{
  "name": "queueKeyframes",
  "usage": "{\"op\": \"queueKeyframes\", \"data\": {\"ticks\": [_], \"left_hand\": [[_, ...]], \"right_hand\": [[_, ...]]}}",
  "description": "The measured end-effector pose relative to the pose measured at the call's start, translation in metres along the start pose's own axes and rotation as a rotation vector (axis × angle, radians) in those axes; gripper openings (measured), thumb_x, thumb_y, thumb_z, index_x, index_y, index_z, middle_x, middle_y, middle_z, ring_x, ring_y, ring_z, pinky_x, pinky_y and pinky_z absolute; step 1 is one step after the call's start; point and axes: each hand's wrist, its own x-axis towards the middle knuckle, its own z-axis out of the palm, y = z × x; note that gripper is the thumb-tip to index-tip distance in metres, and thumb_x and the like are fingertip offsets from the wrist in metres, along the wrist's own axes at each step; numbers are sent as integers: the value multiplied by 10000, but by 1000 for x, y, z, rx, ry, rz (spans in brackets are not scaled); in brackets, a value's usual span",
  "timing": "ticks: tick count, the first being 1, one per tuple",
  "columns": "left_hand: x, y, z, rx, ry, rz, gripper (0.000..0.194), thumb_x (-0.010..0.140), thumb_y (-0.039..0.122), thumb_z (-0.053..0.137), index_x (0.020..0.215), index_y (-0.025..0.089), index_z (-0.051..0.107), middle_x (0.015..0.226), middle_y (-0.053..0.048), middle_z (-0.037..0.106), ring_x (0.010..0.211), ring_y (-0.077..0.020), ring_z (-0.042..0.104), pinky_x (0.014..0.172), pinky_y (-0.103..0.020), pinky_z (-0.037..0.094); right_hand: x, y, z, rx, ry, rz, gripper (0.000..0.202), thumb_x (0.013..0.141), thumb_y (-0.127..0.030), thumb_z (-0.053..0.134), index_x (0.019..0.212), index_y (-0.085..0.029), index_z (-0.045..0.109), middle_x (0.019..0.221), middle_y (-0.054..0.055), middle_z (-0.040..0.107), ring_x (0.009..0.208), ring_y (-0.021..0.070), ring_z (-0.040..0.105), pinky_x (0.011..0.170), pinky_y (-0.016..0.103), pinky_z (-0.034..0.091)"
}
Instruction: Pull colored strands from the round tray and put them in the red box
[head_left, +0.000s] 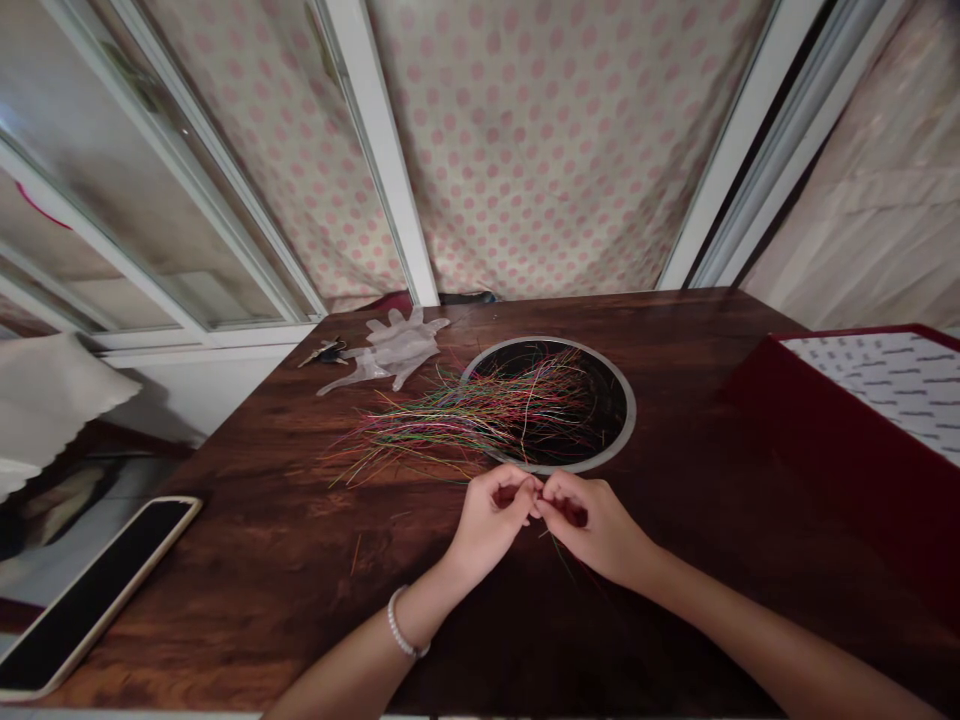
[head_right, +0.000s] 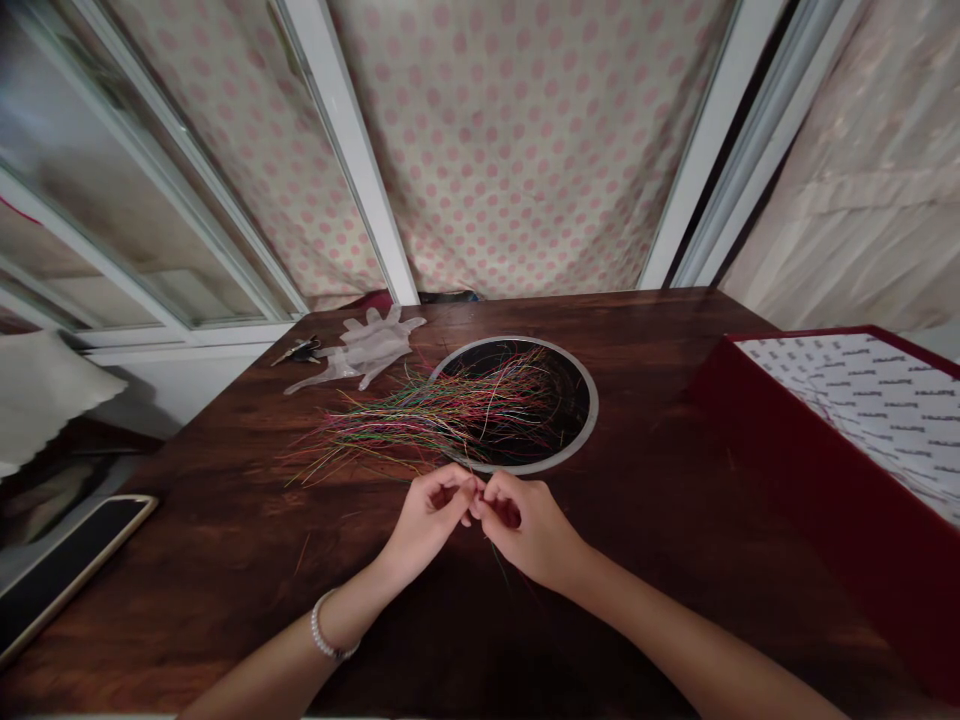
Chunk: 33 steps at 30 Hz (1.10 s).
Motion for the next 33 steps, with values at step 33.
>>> {"op": "queueKeyframes", "data": {"ticks": [33], "left_hand": [[-4, 3, 0, 152, -125, -3, 216, 824, 275, 497, 660, 134, 501, 595, 3, 525, 507, -82, 504, 500, -205, 442]], "right_hand": [[-1, -2, -2, -29, -61, -9, 198, 899, -202, 403, 720, -173, 483, 639, -11, 523, 573, 111, 473, 555, 222, 343]]}}
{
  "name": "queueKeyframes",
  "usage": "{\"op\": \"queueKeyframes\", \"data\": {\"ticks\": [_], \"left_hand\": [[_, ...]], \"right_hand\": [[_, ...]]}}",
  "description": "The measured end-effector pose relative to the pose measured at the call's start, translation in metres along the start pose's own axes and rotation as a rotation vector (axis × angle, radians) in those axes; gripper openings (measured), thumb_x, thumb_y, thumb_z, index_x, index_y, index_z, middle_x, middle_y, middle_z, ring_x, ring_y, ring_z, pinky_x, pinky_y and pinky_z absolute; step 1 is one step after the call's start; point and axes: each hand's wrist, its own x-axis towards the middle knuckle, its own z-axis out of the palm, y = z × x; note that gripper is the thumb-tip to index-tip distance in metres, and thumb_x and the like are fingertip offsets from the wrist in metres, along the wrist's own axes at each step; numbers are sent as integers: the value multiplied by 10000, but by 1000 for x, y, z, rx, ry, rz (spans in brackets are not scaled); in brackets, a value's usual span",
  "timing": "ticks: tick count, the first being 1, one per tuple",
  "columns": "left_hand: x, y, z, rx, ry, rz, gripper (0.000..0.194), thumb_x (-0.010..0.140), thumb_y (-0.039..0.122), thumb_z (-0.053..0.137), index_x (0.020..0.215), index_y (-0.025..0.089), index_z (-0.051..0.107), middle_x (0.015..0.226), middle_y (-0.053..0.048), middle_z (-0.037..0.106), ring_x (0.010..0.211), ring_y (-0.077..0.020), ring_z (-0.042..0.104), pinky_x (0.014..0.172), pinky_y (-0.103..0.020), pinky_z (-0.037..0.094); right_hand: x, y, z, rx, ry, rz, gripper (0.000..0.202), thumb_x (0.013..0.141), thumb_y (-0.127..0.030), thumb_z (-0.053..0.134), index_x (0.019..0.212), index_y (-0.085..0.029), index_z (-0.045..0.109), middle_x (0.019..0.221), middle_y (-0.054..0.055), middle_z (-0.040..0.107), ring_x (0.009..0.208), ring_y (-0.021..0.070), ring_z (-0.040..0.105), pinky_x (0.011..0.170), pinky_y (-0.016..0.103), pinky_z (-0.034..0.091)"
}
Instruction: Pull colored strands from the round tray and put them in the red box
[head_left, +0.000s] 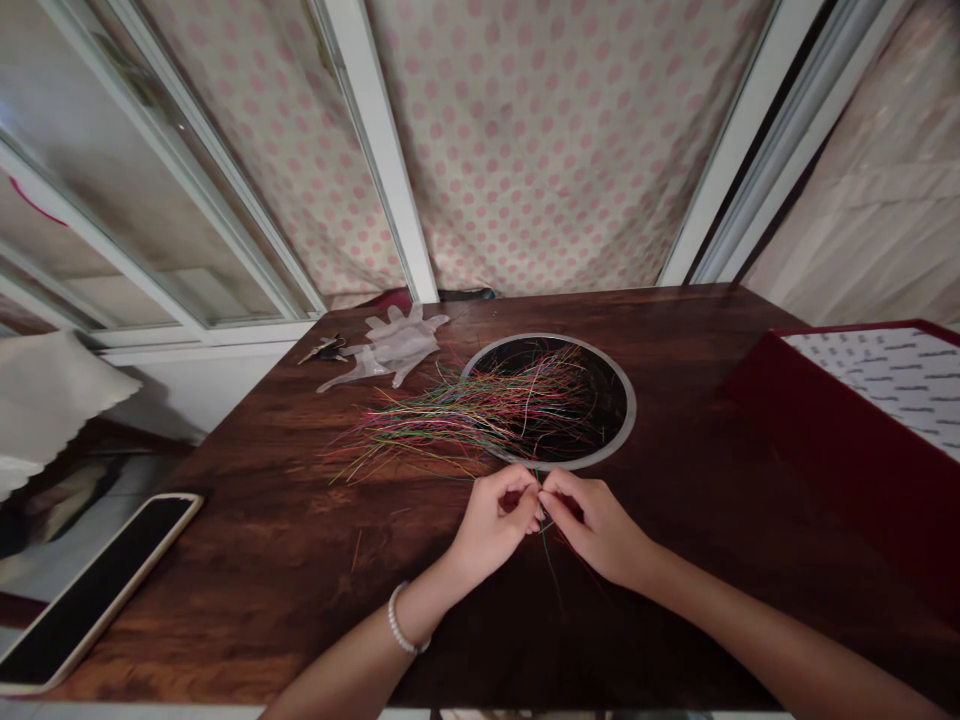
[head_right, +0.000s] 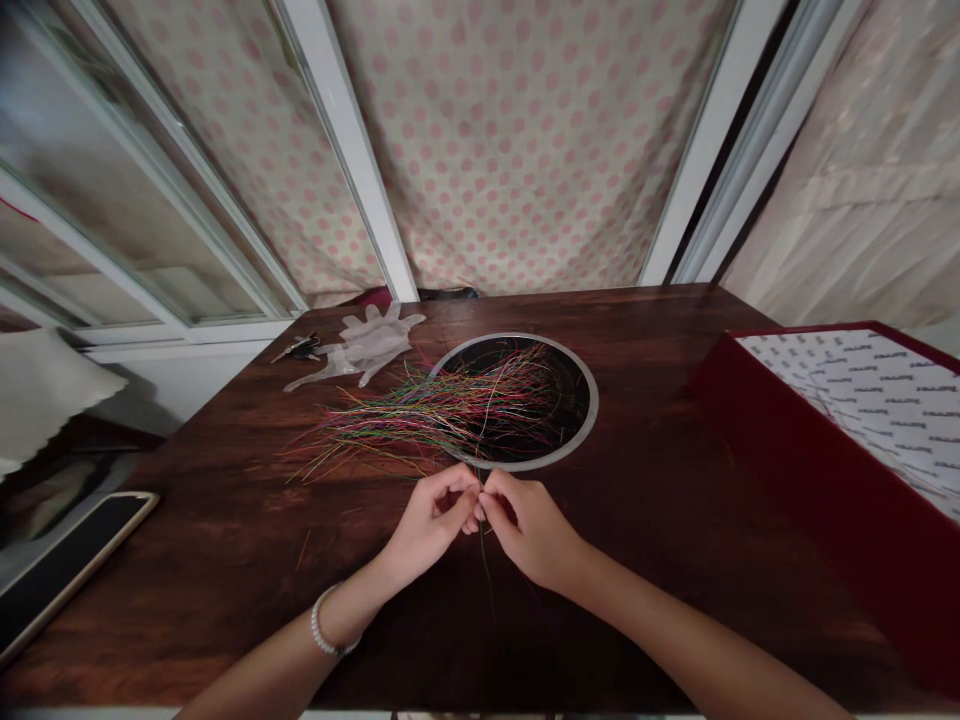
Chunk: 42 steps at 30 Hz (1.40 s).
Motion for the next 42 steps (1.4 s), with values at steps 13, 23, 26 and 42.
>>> {"op": "queueKeyframes", "data": {"ticks": [13, 23, 26, 42], "left_hand": [[-1, -6, 4, 192, -21, 98, 150, 770, 147, 456, 622, 152, 481, 549, 20, 496, 505, -87, 466, 488, -197, 372], [-3, -10, 6, 265, -106, 155, 126, 708, 88, 473, 600, 151, 482, 541, 29, 482, 503, -79, 409, 490, -201, 305], [-3, -11, 6, 269, -127, 148, 123, 721, 95, 465, 613, 150, 487, 548, 24, 493, 511, -83, 422, 491, -200, 308], [-6, -7, 3, 176, -232, 56, 123, 751, 99, 467, 674, 149, 548, 559, 19, 538, 493, -80, 468, 476, -187, 323]], "right_hand": [[5, 3, -6, 166, 84, 83, 92, 851, -221, 484, 775, -172, 500, 643, -26, 513, 559, 91, 448, 503, 205, 334], [10, 7, -13, 543, 144, 132, 241, 855, -377, 504, 786, -152, 557, 606, -43, 469, 398, 30, 350, 379, 184, 231], [11, 8, -15, 536, 169, 122, 246, 847, -367, 517, 742, -149, 560, 591, -44, 465, 407, 29, 349, 392, 187, 234], [10, 13, -10, 424, 297, 104, 200, 824, -308, 499, 696, -166, 560, 550, -35, 437, 464, 78, 347, 426, 213, 250]]}}
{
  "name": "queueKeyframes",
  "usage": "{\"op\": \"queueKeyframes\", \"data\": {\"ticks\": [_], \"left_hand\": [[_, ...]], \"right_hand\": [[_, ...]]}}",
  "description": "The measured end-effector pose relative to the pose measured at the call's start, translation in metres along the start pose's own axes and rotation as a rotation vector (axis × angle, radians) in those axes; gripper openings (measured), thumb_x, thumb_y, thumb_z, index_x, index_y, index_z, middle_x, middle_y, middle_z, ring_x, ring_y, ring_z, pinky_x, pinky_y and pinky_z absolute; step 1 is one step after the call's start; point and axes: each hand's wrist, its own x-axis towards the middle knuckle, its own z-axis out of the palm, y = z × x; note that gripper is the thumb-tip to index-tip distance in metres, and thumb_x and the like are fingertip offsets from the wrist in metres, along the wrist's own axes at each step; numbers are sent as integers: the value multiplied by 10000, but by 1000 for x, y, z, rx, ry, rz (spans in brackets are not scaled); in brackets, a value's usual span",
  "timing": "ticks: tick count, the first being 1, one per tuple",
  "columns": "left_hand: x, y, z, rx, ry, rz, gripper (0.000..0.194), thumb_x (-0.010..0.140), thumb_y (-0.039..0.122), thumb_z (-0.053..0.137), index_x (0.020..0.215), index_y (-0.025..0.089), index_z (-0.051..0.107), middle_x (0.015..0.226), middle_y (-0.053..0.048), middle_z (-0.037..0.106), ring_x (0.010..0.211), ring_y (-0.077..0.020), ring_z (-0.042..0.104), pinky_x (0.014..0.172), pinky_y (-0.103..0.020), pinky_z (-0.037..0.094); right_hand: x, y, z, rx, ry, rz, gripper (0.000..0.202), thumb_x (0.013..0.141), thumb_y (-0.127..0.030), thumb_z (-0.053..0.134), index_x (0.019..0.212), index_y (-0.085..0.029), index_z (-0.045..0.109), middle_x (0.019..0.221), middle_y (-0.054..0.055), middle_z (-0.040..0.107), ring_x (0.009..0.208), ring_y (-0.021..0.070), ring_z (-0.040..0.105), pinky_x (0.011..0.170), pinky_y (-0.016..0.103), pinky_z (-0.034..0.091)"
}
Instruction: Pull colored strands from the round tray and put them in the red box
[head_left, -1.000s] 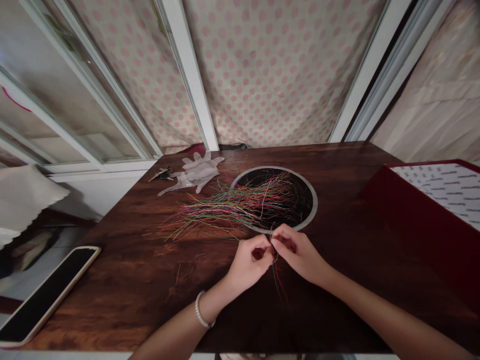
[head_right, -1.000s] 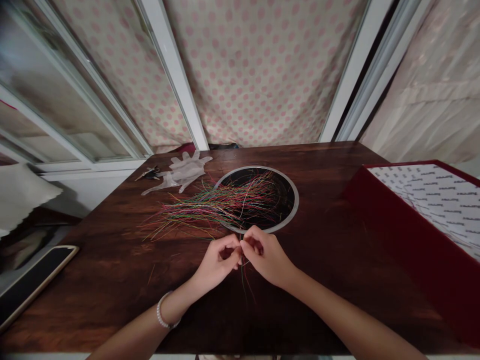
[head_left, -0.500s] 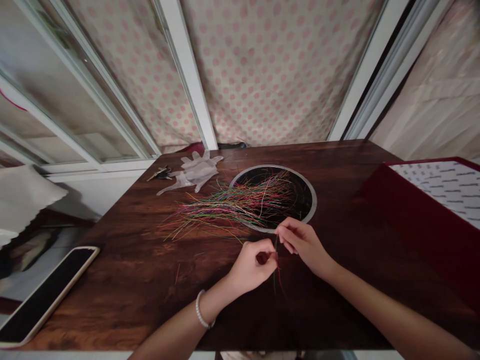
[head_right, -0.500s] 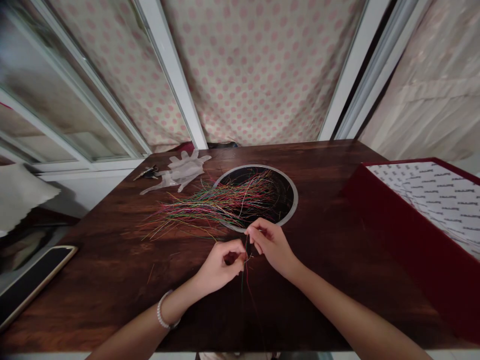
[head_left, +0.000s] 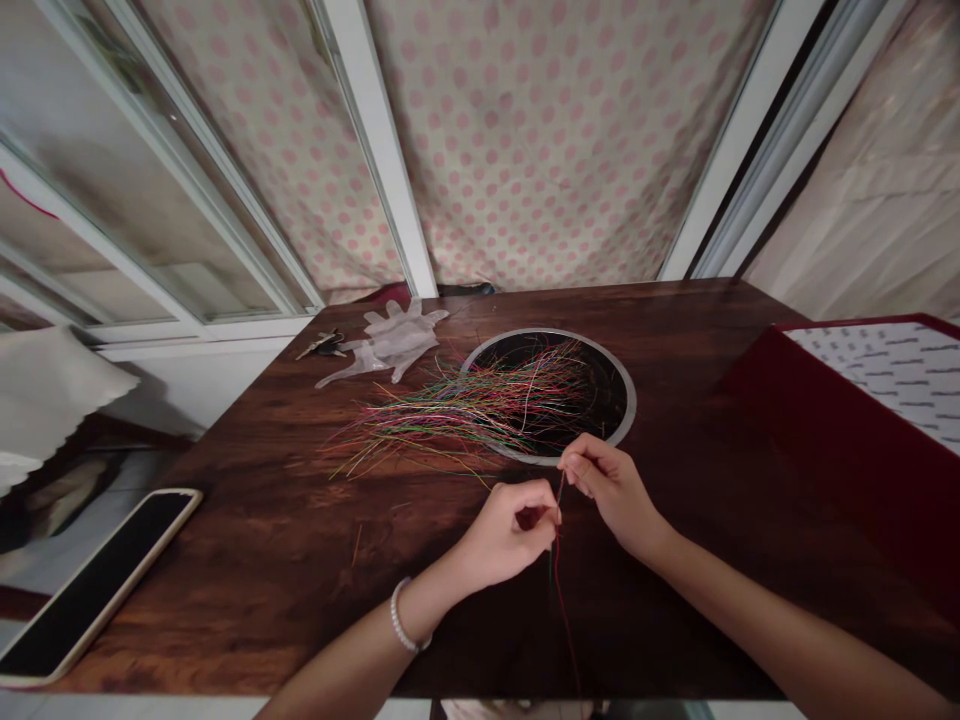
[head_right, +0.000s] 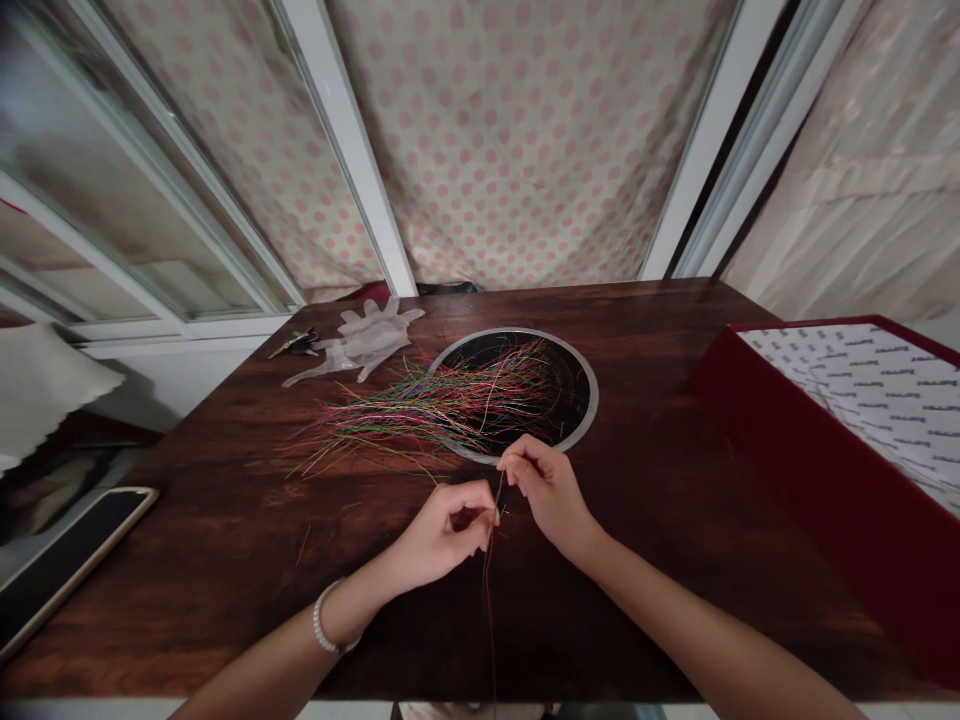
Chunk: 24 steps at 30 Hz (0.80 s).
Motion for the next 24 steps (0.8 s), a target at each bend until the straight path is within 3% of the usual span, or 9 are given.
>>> {"op": "queueKeyframes", "data": {"ticks": [7, 13, 18, 24], "left_hand": [[2, 2, 0, -59, 21, -18, 116, 746, 114, 475, 660, 145, 546, 547, 23, 518, 488, -80, 449, 468, -188, 319], [4, 1, 0, -71, 188, 3, 142, 759, 144, 494, 617, 151, 505, 553, 20, 517, 522, -87, 471, 514, -197, 362], [4, 6, -1, -275, 199, -78, 230, 855, 342, 451, 805, 139, 546, 620, -10, 581, 542, -103, 555, 548, -225, 466], [6, 4, 0, -297, 265, -74, 251, 812, 385, 555, 767, 139, 559, 567, 0, 603, 471, -94, 563, 501, -215, 480]], "right_hand": [[-2, 0, 2, 3, 72, -14, 220, 822, -319, 526, 666, -167, 557, 561, -31, 445, 478, 80, 361, 435, 215, 266], [6, -3, -4, 32, -24, 91, 271, 820, -409, 536, 738, -155, 585, 571, -31, 484, 450, 70, 389, 426, 210, 312], [6, -3, -4, -10, -82, 93, 260, 823, -405, 537, 772, -156, 593, 572, -32, 493, 453, 66, 408, 417, 198, 331], [4, -3, -3, -25, -116, 96, 249, 810, -402, 550, 758, -161, 590, 594, -25, 511, 471, 72, 433, 426, 200, 361]]}}
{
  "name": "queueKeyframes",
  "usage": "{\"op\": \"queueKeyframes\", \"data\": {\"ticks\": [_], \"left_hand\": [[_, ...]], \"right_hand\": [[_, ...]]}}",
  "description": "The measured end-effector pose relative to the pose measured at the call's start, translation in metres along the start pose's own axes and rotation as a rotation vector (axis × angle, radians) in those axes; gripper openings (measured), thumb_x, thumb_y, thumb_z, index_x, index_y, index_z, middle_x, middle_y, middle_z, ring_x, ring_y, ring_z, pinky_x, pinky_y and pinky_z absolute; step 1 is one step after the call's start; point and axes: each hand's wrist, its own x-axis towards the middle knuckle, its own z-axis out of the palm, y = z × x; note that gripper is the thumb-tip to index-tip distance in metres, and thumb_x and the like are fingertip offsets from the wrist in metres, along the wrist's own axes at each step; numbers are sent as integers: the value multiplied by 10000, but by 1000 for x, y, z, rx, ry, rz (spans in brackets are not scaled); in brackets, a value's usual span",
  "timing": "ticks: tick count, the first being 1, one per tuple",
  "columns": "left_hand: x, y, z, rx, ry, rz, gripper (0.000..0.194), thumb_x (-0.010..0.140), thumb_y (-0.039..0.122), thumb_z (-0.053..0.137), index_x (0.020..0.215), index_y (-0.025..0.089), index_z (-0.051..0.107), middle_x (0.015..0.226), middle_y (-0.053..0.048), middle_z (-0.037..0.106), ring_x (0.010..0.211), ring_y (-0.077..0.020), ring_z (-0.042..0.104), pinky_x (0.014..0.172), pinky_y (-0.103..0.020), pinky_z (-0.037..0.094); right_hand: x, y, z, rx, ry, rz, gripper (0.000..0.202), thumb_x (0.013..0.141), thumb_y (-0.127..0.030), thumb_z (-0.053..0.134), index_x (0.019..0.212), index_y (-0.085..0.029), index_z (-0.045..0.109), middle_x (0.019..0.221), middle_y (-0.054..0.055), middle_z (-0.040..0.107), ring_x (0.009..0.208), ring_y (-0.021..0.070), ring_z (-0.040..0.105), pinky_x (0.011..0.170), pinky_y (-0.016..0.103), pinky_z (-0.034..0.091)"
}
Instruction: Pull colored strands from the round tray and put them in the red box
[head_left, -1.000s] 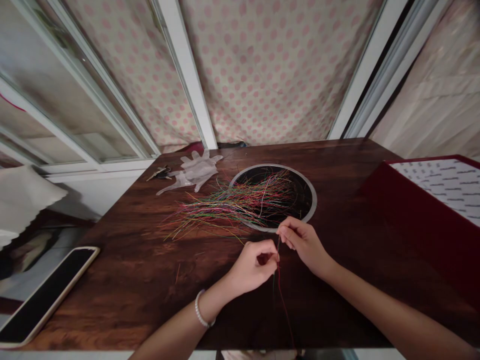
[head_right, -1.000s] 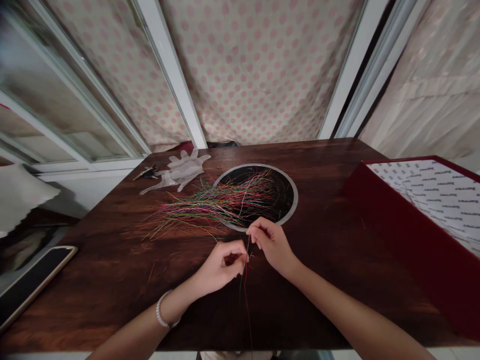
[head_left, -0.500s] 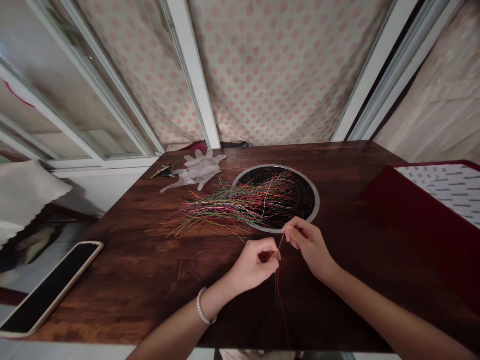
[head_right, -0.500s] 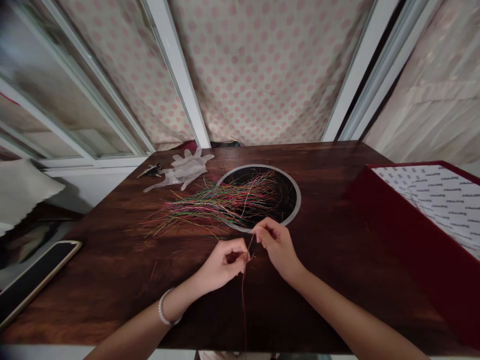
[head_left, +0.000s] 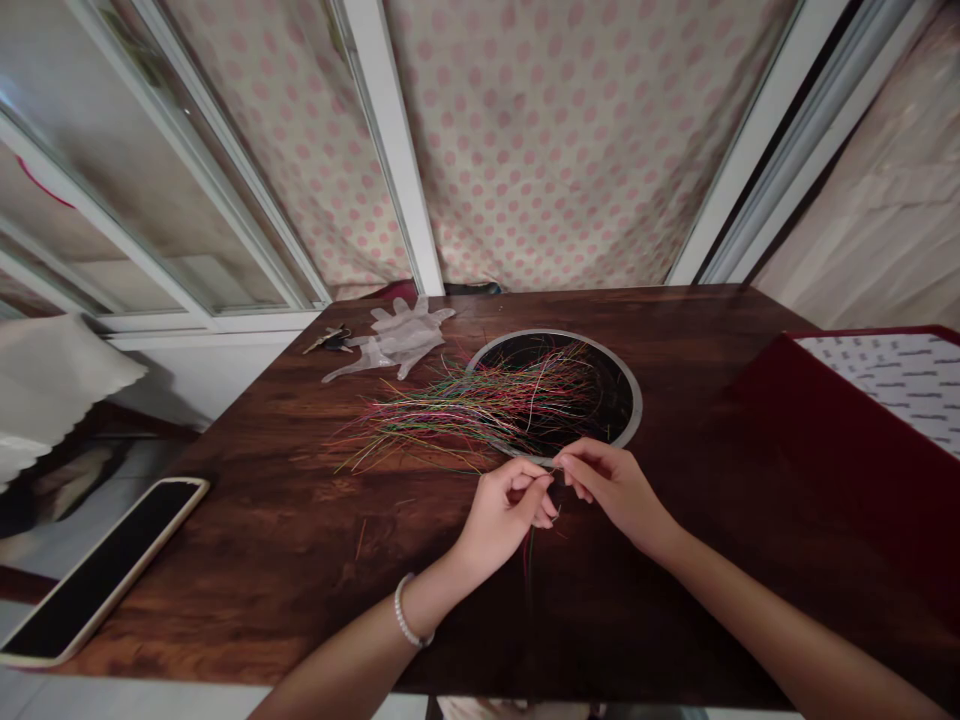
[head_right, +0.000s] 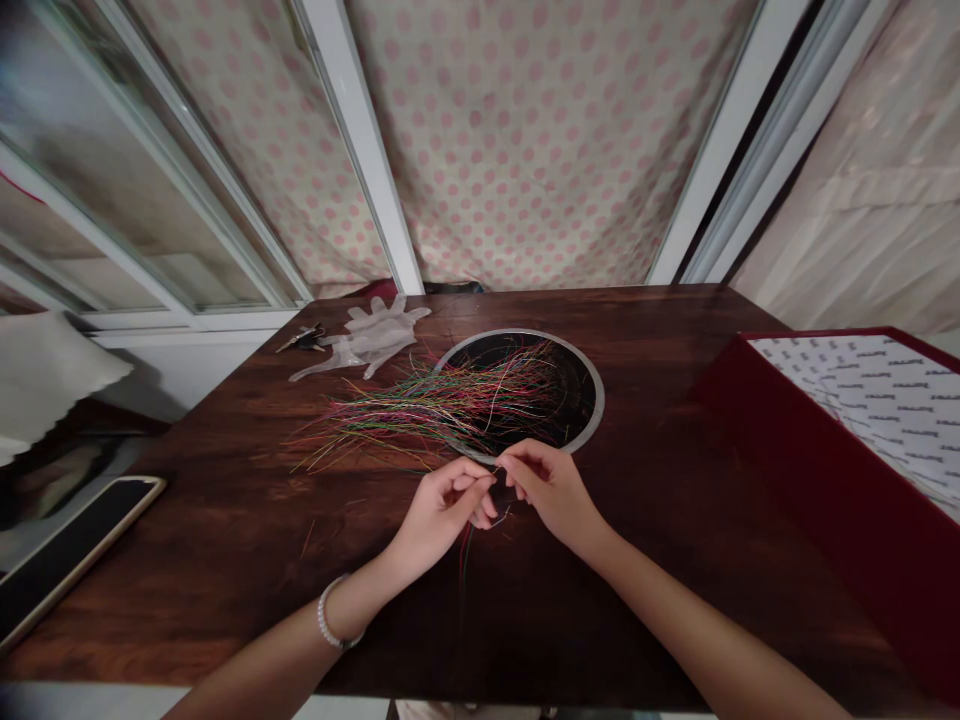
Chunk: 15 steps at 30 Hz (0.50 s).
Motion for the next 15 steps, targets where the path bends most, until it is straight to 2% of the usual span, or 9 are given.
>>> {"op": "queueKeyframes", "data": {"ticks": [4, 8, 12, 15], "left_hand": [[1, -4, -1, 43, 43, 25, 218, 821, 341, 557, 758, 133, 570, 613, -21, 638, 522, -112, 603, 518, -217, 486], [0, -6, -2, 145, 84, 114, 183, 817, 303, 564, 738, 140, 592, 665, -31, 652, 549, -116, 607, 546, -225, 496], [-2, -6, -2, 259, 134, 196, 160, 819, 279, 558, 735, 153, 611, 698, -44, 672, 638, -142, 635, 609, -236, 498], [-2, -5, -2, 198, 116, 164, 181, 824, 302, 547, 731, 155, 597, 658, -33, 659, 605, -135, 622, 594, -238, 489]], "right_hand": [[1, -3, -1, -12, 3, 3, 228, 788, -384, 575, 758, -160, 600, 605, -24, 525, 480, 76, 451, 438, 204, 378], [2, -3, 0, -51, 0, -38, 138, 737, -291, 629, 717, -159, 597, 645, -5, 577, 580, 107, 524, 540, 230, 432], [0, -1, 0, -127, -33, -54, 84, 748, -235, 609, 711, -159, 603, 656, 3, 598, 601, 120, 537, 551, 237, 431], [-2, -2, -1, -252, -5, -125, 66, 753, -196, 601, 698, -166, 624, 663, 6, 598, 605, 122, 528, 536, 234, 412]]}}
